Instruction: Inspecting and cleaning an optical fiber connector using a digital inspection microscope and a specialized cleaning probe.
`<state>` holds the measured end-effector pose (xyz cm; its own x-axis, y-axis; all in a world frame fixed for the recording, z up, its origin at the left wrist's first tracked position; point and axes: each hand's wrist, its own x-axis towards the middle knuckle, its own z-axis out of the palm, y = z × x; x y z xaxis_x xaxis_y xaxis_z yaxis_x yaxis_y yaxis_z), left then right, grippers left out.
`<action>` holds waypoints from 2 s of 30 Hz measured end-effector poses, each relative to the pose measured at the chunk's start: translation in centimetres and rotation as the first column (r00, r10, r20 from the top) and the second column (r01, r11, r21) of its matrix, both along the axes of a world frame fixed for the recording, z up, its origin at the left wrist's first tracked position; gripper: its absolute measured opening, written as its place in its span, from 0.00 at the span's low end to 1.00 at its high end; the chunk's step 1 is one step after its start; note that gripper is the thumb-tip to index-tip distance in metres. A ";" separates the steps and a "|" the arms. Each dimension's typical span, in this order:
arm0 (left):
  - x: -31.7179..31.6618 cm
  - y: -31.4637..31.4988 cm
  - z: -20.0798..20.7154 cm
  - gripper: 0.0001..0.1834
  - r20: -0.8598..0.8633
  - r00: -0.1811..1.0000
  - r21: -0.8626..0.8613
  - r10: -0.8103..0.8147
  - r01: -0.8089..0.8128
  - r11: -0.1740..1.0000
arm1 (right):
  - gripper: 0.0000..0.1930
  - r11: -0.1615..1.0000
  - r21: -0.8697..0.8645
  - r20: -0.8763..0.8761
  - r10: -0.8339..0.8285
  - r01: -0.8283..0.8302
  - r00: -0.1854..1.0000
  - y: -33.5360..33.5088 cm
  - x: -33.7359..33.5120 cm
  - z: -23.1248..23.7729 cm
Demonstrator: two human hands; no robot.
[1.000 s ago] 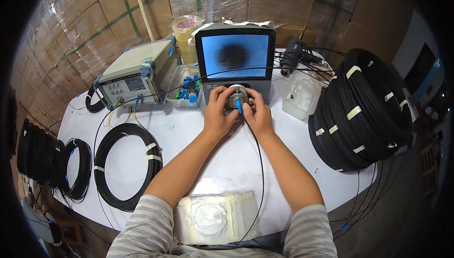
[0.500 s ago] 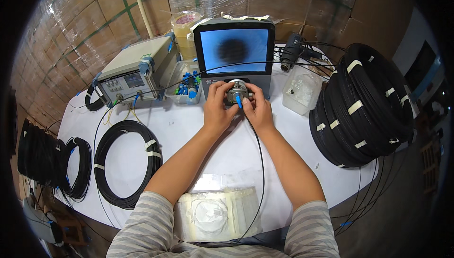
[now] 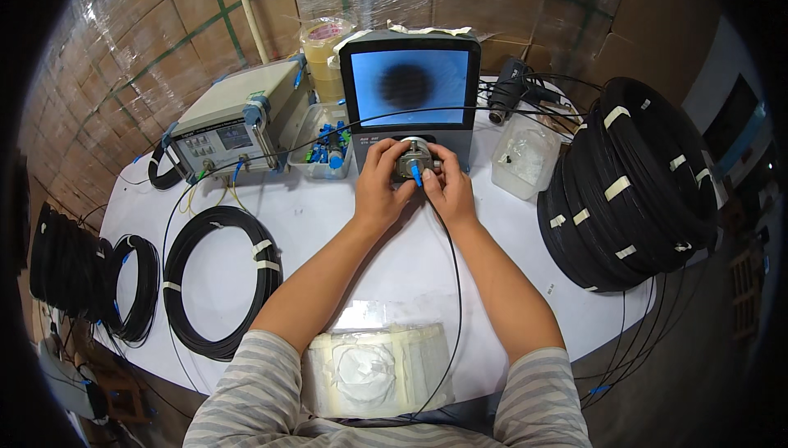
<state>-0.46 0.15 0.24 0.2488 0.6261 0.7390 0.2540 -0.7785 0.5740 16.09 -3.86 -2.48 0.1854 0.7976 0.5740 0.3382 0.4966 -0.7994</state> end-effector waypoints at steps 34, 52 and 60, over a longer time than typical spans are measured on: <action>-0.2 -0.1 0.2 0.36 -0.010 1.000 -0.035 0.015 -0.015 0.999 | 0.27 0.999 -0.041 0.008 0.035 -0.034 0.999 -0.4 -0.1 0.3; -0.2 -0.1 0.3 0.38 -0.024 1.000 -0.017 0.012 -0.012 1.000 | 0.25 1.000 0.002 -0.005 -0.008 0.008 1.000 0.0 -0.1 -0.1; -0.1 -0.2 0.2 0.37 -0.025 0.999 -0.023 0.037 -0.037 0.999 | 0.25 0.999 -0.021 0.002 0.027 -0.027 1.000 -0.2 -0.1 0.0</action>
